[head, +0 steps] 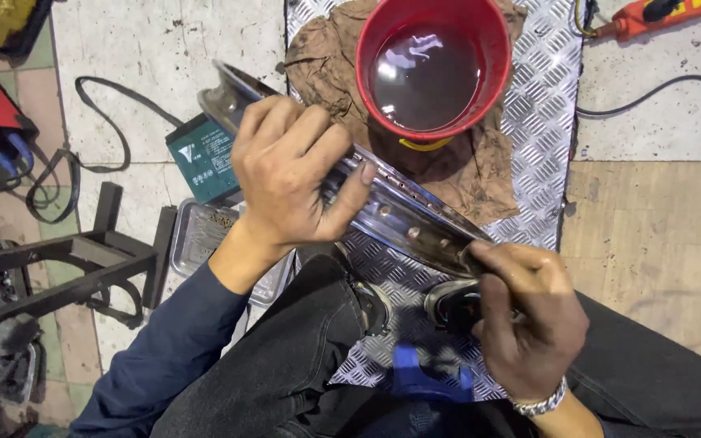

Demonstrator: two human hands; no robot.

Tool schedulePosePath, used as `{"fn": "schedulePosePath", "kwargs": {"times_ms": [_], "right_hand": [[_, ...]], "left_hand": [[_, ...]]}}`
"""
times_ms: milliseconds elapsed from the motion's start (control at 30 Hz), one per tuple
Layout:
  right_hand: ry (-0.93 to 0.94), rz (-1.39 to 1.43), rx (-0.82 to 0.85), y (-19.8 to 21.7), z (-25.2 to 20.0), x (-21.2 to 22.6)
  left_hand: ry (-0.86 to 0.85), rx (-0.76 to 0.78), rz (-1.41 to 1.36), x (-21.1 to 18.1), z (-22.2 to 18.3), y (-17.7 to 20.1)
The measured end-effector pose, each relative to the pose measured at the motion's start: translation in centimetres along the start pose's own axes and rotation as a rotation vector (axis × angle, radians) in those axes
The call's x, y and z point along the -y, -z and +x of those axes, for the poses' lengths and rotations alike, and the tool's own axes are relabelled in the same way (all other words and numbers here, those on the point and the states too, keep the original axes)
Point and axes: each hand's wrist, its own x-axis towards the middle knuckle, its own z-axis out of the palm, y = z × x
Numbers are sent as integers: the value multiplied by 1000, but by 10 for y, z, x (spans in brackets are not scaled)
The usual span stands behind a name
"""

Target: Cleaning a motorcycle rim by sanding the surface with sandpaper and using a small tool to clear the spoke holes.

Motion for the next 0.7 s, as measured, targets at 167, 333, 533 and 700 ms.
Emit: {"fn": "schedulePosePath", "kwargs": {"times_ms": [167,333,533,700], "right_hand": [[47,-59,61,-4,23,5],[116,-196,77,-14,38,9],[171,-277,9,-22,41,2],[242,-297,134,-12,52,4]], "left_hand": [[2,-1,-3,-6,3,3],[1,-7,7,-10,7,1],[15,18,52,-10,3,5],[-4,68,84,-12,0,7]]}}
